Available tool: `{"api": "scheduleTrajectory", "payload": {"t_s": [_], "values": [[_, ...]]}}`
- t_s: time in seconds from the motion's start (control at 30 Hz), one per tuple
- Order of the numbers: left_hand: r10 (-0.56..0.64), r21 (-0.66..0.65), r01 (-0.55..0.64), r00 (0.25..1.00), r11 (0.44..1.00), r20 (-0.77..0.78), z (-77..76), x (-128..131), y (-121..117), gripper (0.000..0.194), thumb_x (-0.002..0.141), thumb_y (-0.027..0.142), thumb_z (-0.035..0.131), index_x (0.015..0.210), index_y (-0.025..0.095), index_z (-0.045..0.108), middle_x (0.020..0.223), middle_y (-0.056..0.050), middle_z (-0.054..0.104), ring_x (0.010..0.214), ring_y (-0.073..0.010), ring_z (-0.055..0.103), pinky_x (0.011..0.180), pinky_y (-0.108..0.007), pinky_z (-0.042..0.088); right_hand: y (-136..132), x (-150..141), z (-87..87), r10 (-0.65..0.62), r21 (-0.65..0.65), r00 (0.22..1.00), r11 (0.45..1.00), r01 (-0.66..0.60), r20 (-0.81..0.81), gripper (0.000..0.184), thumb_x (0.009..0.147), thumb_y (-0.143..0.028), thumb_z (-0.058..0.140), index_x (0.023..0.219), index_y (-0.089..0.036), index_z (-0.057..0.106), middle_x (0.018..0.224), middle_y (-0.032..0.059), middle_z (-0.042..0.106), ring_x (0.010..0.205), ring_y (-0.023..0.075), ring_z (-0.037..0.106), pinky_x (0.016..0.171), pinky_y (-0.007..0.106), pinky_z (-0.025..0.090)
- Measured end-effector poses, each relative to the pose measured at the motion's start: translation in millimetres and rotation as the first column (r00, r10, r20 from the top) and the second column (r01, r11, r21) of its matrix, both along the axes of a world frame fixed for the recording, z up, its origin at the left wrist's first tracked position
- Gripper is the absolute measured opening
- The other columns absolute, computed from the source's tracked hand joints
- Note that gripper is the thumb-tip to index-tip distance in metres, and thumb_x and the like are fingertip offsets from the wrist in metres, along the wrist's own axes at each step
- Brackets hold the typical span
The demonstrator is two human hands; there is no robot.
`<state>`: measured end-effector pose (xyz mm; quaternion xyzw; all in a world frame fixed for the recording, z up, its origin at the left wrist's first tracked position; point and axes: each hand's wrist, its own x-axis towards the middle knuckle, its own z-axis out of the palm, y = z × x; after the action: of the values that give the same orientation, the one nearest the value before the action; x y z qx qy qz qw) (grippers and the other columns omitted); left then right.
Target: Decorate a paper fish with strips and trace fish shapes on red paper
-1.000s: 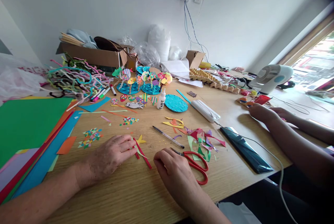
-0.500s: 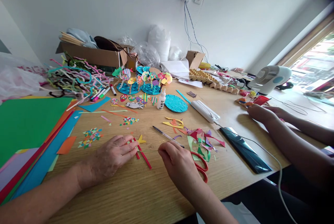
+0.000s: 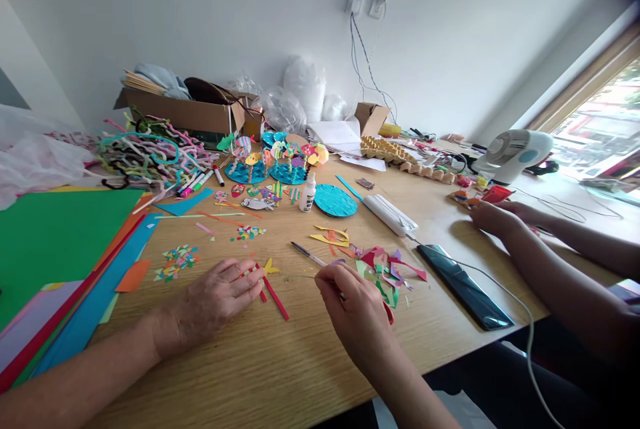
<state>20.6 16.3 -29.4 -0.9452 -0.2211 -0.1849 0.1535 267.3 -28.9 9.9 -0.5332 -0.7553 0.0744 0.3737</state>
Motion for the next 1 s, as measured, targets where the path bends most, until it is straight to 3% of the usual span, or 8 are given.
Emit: {"api": "scheduleTrajectory", "payload": {"t_s": [0.23, 0.37, 0.43, 0.53, 0.6, 0.67, 0.87, 1.0], "values": [[0.047, -0.001, -0.047, 0.999, 0.999, 0.000, 2.1, 2, -3, 0.033, 0.089, 0.010, 0.038, 0.114, 0.020, 0.057, 0.115, -0.005, 0.062, 0.110, -0.0199, 0.050, 0.096, -0.034, 0.036, -5, 3, -4.5, -0.058, -0.050, 0.995, 0.997, 0.054, -0.077, 0.015, 0.078, -0.011, 0.050, 0.067, -0.020, 0.054, 0.061, -0.0029, 0.056, 0.056, 0.0109, 0.051, 0.054, 0.019, 0.038], [0.120, -0.230, -0.066, 0.965, 0.971, 0.233, 15.6, 3, 1, 0.030, 0.090, 0.012, 0.035, 0.111, 0.018, 0.056, 0.108, -0.007, 0.063, 0.103, -0.0188, 0.055, 0.090, -0.032, 0.042, -8, 3, -3.1, -0.067, -0.055, 0.992, 0.997, 0.062, -0.108, 0.015, 0.078, -0.013, 0.049, 0.066, -0.020, 0.055, 0.061, -0.0026, 0.057, 0.056, 0.0113, 0.051, 0.054, 0.019, 0.038], [0.303, -0.503, -0.098, 0.889, 0.859, 0.344, 27.5, 6, 5, 0.023, 0.090, 0.022, 0.038, 0.103, 0.018, 0.057, 0.100, -0.006, 0.064, 0.093, -0.0175, 0.058, 0.080, -0.028, 0.046, -10, 1, -1.7, -0.045, -0.045, 0.990, 0.998, 0.040, -0.130, 0.015, 0.078, -0.013, 0.050, 0.067, -0.020, 0.055, 0.061, -0.0027, 0.058, 0.056, 0.0109, 0.051, 0.054, 0.019, 0.038], [0.515, -0.871, -0.034, 0.817, 0.489, 0.257, 43.3, 15, 10, 0.030, 0.087, 0.041, 0.039, 0.094, 0.018, 0.056, 0.077, -0.002, 0.061, 0.070, -0.0148, 0.058, 0.061, -0.024, 0.046, -11, -5, 0.8, -0.004, -0.024, 0.986, 1.000, 0.001, -0.165, 0.015, 0.078, -0.011, 0.051, 0.067, -0.019, 0.054, 0.061, -0.0030, 0.057, 0.056, 0.0100, 0.051, 0.054, 0.018, 0.038], [0.542, -0.970, 0.020, 0.826, 0.241, 0.152, 48.0, 22, 12, 0.042, 0.084, 0.055, 0.037, 0.088, 0.017, 0.055, 0.066, 0.001, 0.055, 0.060, -0.0132, 0.053, 0.051, -0.022, 0.041, -10, -9, 1.7, 0.018, 0.006, 0.983, 1.000, -0.017, -0.181, 0.015, 0.079, -0.010, 0.052, 0.067, -0.019, 0.054, 0.061, -0.0028, 0.057, 0.056, 0.0097, 0.051, 0.053, 0.017, 0.038], [0.540, -0.995, 0.037, 0.838, 0.091, 0.080, 48.6, 29, 13, 0.053, 0.079, 0.066, 0.036, 0.080, 0.016, 0.053, 0.060, 0.001, 0.052, 0.053, -0.0120, 0.049, 0.046, -0.021, 0.037, -9, -11, 1.2, 0.048, 0.048, 0.982, 0.998, -0.040, -0.182, 0.015, 0.080, -0.010, 0.051, 0.069, -0.019, 0.054, 0.063, -0.0022, 0.057, 0.057, 0.0097, 0.051, 0.054, 0.018, 0.038], [0.586, -0.989, 0.129, 0.807, -0.068, 0.065, 50.4, 43, 16, 0.050, 0.073, 0.067, 0.045, 0.067, 0.017, 0.047, 0.053, 0.004, 0.049, 0.043, -0.0070, 0.039, 0.040, -0.018, 0.027, -7, -11, -5.8, 0.124, 0.123, 0.990, 0.986, -0.115, -0.073, 0.014, 0.087, -0.012, 0.046, 0.078, -0.018, 0.054, 0.070, 0.0006, 0.057, 0.061, 0.0112, 0.051, 0.057, 0.021, 0.039], [0.604, -0.985, 0.145, 0.795, -0.096, 0.057, 53.9, 45, 24, 0.040, 0.068, 0.055, 0.058, 0.064, 0.018, 0.046, 0.048, 0.007, 0.045, 0.040, -0.0055, 0.038, 0.038, -0.017, 0.024, -4, -10, -7.0, 0.145, 0.159, 0.989, 0.977, -0.144, 0.002, 0.015, 0.089, -0.012, 0.045, 0.080, -0.017, 0.055, 0.072, 0.0022, 0.058, 0.062, 0.0119, 0.052, 0.058, 0.022, 0.039]]}}
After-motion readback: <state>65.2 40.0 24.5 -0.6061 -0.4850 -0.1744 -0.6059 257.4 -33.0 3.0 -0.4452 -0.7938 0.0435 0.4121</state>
